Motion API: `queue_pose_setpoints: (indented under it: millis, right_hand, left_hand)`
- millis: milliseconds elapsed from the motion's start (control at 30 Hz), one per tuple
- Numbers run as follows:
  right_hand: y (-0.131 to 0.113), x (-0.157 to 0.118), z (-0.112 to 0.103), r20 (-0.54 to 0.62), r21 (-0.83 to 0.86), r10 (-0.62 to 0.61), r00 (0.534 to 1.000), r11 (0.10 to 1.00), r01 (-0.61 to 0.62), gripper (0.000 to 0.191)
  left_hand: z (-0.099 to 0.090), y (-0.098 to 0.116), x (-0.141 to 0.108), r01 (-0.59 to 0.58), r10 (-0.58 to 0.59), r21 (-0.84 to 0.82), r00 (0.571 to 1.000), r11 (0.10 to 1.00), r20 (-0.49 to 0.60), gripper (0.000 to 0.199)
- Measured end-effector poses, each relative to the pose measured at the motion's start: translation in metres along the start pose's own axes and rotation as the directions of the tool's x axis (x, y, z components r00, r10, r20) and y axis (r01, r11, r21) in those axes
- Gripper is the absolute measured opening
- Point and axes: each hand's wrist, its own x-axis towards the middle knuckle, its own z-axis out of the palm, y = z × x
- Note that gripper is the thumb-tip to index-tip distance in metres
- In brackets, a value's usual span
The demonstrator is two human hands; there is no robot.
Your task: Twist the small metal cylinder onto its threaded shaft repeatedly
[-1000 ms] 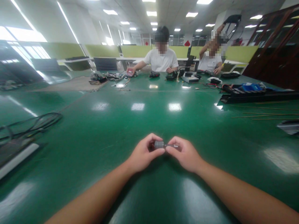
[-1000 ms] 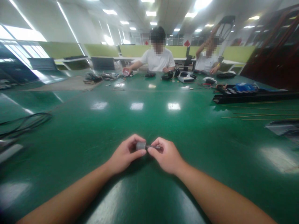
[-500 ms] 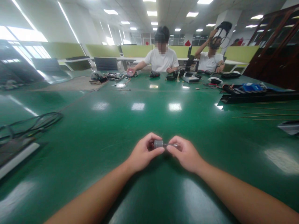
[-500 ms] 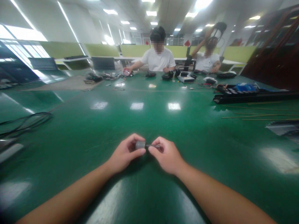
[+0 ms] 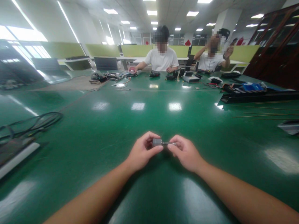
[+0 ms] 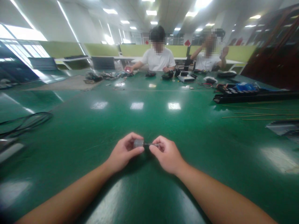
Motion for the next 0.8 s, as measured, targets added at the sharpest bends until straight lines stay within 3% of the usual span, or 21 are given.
queue_pose_setpoints:
  millis: [800]
  right_hand:
    - [0.0003, 0.0006, -0.0007, -0.068, 0.059, 0.014, 0.998, 0.998, -0.010, 0.020]
  left_hand:
    - [-0.0020, 0.0003, 0.0038, 0.038, -0.048, -0.100, 0.994, 0.994, -0.103, 0.033]
